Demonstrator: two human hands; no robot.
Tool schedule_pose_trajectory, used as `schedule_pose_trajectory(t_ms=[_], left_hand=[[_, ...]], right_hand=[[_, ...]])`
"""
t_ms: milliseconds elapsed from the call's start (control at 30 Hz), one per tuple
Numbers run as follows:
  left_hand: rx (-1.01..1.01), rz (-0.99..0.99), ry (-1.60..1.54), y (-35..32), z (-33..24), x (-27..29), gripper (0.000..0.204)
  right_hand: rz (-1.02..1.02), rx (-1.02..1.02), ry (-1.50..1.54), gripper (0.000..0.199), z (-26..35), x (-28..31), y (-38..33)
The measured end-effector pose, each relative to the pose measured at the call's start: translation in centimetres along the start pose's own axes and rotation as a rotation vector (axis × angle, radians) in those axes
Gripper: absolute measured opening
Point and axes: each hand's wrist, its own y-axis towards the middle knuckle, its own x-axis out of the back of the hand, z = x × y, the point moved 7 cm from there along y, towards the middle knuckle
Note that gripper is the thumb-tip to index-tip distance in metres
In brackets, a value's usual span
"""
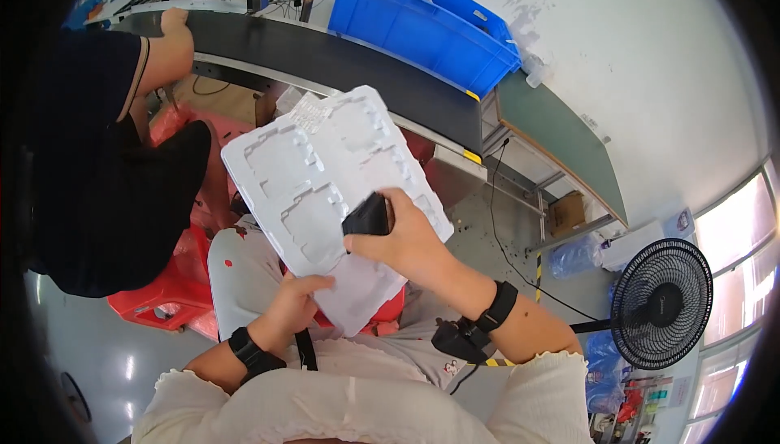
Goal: Sorting and placing small electronic components into a white molded tray.
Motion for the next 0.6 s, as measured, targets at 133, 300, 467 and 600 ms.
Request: schedule_pose_trajectory(t_ms=[133,300,467,600], left_hand=[[0.052,0.003,-0.038,-0.7,-1.3,0.3,0.050],[0.080,-0.039,-0.074,-1.3,-2.2,1.3,0.057],[0.192,0.015,-0.083,-2.4,-2.3,1.1,0.063],[0.176,0.002,-0.102,-2.8,-2.5,1.1,0.065]], right_hand=[[0.094,0.515,-0.582,0.079,4.7,-1.8,0.5],[0.371,0.814,-1.055,0.082,6.9,-6.4,-0.1],[0.449,0.756,-1.011,0.082,6.6,-6.7,0.4],[0.414,0.663,-0.905,0.083,7.4,-5.4,0.3]])
